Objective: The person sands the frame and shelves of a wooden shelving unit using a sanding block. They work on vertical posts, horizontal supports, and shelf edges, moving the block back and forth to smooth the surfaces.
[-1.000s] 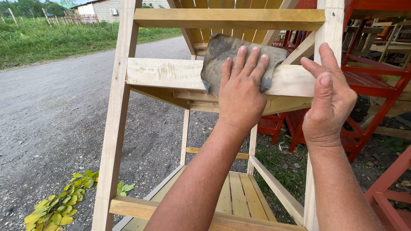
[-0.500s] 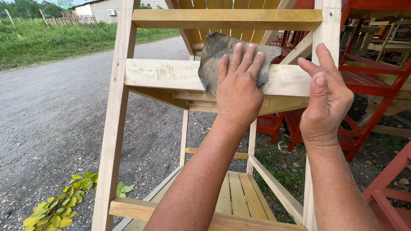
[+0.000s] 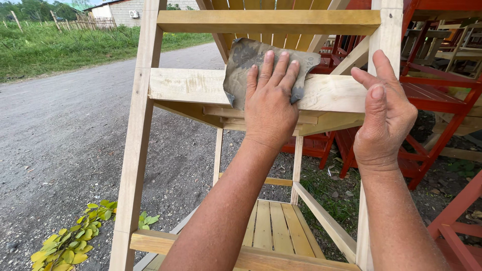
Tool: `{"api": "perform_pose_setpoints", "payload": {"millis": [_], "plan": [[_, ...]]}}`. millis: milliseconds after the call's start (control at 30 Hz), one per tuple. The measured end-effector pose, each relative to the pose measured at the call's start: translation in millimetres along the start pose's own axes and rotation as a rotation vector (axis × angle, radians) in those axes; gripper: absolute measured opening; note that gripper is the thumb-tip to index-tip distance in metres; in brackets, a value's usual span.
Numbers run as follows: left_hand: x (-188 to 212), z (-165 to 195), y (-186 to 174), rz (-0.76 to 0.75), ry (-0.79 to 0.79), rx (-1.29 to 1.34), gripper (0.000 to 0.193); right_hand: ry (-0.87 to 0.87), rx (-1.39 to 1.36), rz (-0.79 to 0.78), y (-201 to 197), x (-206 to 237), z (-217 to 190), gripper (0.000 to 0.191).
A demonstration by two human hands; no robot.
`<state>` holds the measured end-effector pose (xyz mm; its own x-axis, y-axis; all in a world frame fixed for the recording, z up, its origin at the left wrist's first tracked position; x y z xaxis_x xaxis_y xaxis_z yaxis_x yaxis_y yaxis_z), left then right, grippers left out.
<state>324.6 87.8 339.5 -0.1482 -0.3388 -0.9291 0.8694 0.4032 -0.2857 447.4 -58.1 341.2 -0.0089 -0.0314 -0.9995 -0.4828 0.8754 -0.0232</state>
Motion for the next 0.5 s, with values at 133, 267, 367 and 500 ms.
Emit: {"api": "perform_pose_setpoints", "payload": {"millis": [133,267,367,500], "plan": [[23.9,3.2,-12.3,-0.025,-0.011,0.026,0.074,0.000,-0.008,0.003,0.0,0.2,-0.2,0.068],[32.0,4.2,-18.8,-0.039,0.013,0.057,0.073,-0.002,-0.001,-0.005,0.1,0.5,0.5,0.068],[12.9,1.9,-8.9,-0.064,0.002,0.001,0.075,0.002,-0.022,0.000,-0.1,0.5,1.6,0.068],[5.1,3.0,-3.5,-0.047,-0.016,0.005,0.075,0.000,-0.007,0.001,-0.4,0.7,1.1,0.067]]}}
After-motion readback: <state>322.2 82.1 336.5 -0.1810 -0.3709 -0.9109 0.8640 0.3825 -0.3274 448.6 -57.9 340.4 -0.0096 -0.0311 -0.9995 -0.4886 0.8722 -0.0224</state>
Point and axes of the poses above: each hand's wrist, its own x-axis away from the middle knuckle, its own y-axis out of the palm, z = x × y, the point moved 8 cm from there along -x, towards the middle knuckle, and after that the axes turned 10 degrees about -y, right-handed, at the moved point
